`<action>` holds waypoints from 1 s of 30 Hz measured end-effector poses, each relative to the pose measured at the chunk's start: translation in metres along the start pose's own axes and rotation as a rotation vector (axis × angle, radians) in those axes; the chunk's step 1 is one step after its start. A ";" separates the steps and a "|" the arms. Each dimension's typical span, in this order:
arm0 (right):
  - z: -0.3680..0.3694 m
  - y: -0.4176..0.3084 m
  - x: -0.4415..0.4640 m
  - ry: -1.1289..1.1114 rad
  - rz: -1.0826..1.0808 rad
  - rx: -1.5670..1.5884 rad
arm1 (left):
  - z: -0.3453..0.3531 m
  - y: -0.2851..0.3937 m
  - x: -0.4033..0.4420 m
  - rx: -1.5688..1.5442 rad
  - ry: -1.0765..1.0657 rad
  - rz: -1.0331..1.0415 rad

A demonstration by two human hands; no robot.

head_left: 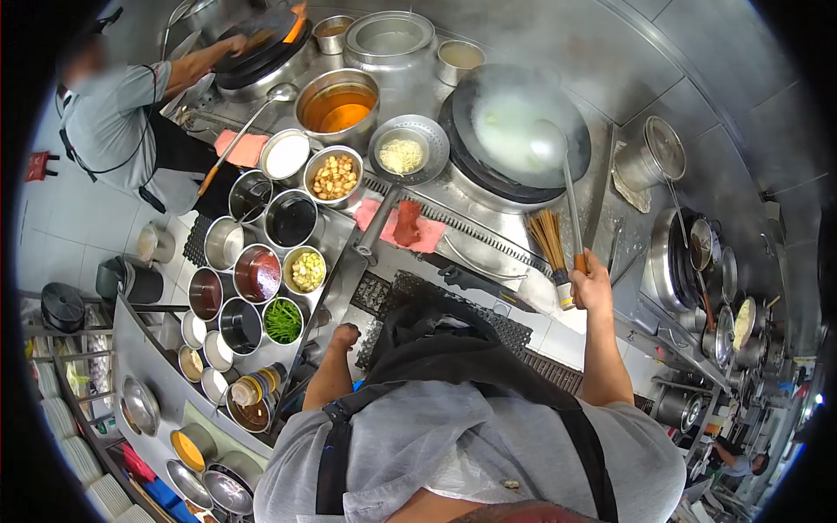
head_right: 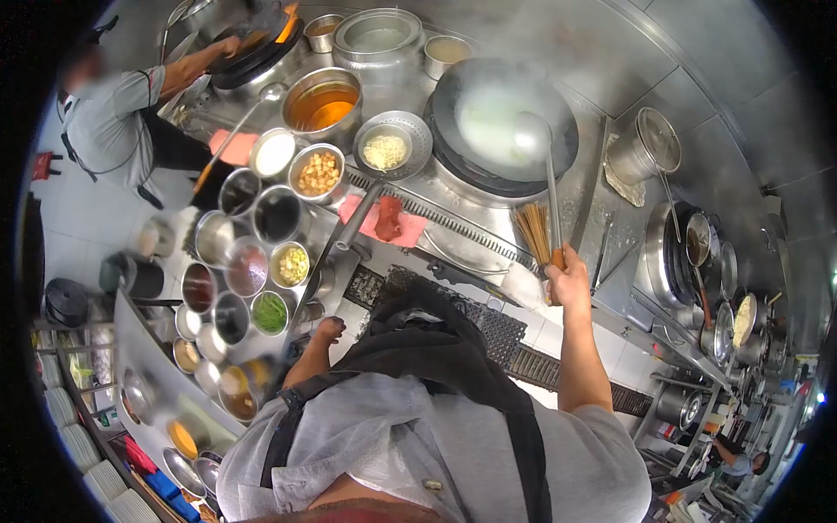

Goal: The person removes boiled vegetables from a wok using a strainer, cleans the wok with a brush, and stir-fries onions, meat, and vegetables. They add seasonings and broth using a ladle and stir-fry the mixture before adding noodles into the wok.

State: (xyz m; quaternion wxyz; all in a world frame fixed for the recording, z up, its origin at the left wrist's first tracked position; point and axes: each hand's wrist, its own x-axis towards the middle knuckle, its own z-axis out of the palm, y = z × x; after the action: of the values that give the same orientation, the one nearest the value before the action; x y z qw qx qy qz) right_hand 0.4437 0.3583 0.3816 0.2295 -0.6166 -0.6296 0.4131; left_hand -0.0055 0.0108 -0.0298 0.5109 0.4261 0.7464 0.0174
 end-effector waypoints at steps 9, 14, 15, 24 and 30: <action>0.002 -0.002 -0.019 -0.110 0.059 0.184 | -0.009 -0.001 -0.003 0.742 0.150 0.649; 0.010 0.005 -0.001 -0.187 0.057 0.283 | 0.003 0.015 -0.020 0.465 -0.155 -0.037; 0.012 0.006 0.002 -0.183 0.077 0.292 | 0.007 0.011 -0.022 0.648 -0.232 0.049; 0.022 0.017 0.070 -0.213 0.081 0.302 | 0.005 0.065 -0.018 0.150 -0.038 -0.102; 0.002 -0.020 0.075 -0.322 0.290 1.010 | -0.036 0.143 -0.026 -0.202 0.140 -0.047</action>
State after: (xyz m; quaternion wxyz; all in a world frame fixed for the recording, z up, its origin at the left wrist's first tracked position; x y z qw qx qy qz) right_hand 0.4198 0.4324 0.3799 0.3386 -0.4392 -0.2886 0.7805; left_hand 0.0582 0.0997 0.0725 0.4980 0.3523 0.7846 0.1104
